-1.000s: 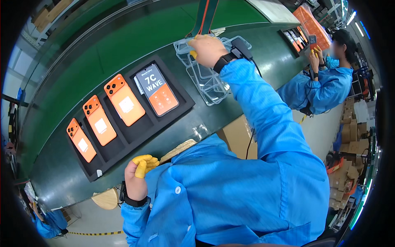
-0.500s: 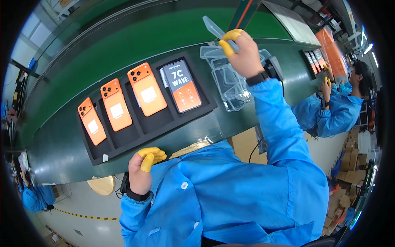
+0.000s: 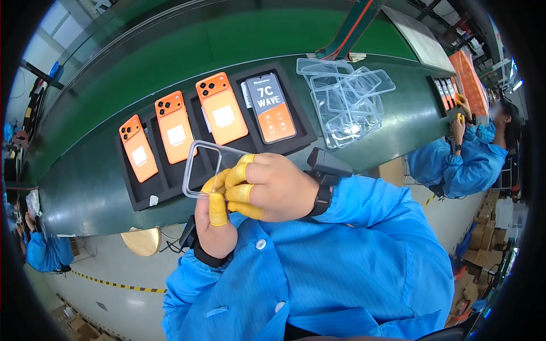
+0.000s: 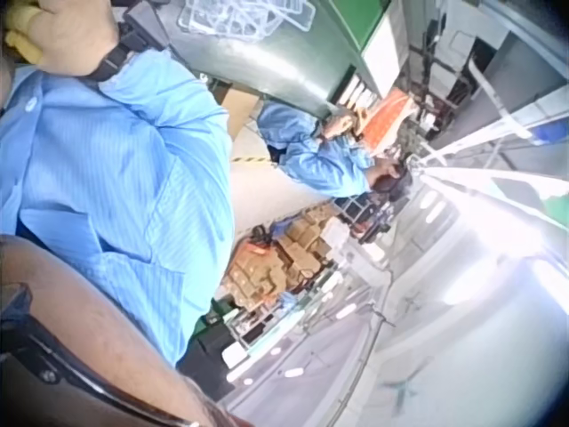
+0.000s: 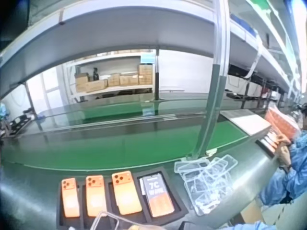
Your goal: The recorder is assembling and inspecting smartphones on an industrial assembly line, placing them into a tray and checking screens.
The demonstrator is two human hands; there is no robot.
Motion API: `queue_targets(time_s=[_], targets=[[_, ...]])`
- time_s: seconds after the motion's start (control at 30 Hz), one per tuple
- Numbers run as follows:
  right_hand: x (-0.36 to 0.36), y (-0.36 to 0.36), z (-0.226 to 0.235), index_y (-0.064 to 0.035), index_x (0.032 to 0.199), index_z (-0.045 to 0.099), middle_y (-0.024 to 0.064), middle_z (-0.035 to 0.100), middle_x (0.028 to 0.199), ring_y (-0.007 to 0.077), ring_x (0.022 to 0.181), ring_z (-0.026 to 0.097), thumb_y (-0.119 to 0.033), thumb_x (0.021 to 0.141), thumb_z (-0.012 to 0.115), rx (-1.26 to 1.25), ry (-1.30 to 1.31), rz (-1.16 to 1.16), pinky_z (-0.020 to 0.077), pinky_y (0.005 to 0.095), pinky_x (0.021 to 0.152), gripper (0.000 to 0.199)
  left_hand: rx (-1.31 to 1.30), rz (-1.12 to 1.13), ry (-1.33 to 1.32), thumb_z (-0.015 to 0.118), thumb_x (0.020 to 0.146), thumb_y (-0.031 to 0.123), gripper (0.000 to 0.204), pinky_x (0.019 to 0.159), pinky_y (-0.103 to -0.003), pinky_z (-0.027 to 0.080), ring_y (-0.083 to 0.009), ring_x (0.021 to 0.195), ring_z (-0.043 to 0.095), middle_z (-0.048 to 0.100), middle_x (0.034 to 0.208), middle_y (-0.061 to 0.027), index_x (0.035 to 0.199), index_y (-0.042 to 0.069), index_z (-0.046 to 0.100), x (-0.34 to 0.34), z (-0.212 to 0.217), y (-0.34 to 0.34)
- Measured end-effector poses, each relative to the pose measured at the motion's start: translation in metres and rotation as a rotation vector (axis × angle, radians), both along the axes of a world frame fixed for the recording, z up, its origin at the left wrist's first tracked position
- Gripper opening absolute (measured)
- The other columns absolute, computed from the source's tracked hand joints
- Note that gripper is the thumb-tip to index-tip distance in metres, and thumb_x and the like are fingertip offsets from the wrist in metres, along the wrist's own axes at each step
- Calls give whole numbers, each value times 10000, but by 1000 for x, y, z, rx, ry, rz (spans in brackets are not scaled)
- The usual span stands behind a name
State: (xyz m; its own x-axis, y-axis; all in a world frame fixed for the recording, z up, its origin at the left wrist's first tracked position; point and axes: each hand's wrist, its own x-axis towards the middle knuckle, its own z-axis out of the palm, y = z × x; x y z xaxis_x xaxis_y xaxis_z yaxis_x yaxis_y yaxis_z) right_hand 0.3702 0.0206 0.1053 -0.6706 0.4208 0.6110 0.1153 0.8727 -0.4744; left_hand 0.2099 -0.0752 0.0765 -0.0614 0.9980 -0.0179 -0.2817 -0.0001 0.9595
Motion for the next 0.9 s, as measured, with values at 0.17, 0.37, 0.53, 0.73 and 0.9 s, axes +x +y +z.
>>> queue_targets(time_s=[0.17, 0.37, 0.53, 0.73, 0.9], targets=[[-4, 22, -2, -62, 995, 639, 96, 625, 970, 293, 842, 615, -55, 812, 717, -155, 129, -32, 527, 378, 719, 199, -51, 123, -163, 321, 1078, 403, 530, 844, -404, 563, -306, 1011, 679, 625, 1234, -220, 1333, -36, 472, -9, -2, -6], [-25, 70, -27, -21, 968, 650, 136, 599, 920, 309, 804, 633, -136, 853, 699, -351, 55, -438, 528, 390, 700, 170, -84, 241, -212, 355, 1067, 426, 519, 828, -418, 564, -325, 959, 692, 663, 1145, -235, 1283, -20, 511, -36, -13, -24], [-53, 81, -41, -48, 959, 691, 115, 620, 971, 295, 940, 618, -395, 768, 772, -44, -443, -687, 535, 410, 749, 405, -129, 247, -157, 355, 1065, 437, 520, 819, -411, 564, -318, 954, 695, 669, 1135, -226, 1265, -11, 525, -46, -11, -35], [-74, 86, -28, -35, 982, 668, 126, 611, 998, 303, 960, 624, -426, 756, 776, -76, -591, -710, 542, 401, 771, 464, -146, 288, -132, 357, 1065, 432, 508, 828, -408, 562, -318, 955, 694, 676, 1117, -227, 1253, -5, 536, -56, -10, -52], [-73, 92, -25, -29, 1013, 654, 136, 610, 1036, 317, 983, 623, -390, 763, 775, -128, -639, -698, 543, 402, 802, 455, -175, 309, -94, 365, 1064, 413, 479, 820, -396, 568, -293, 942, 693, 682, 1106, -198, 1236, 13, 567, -66, -10, -59]])
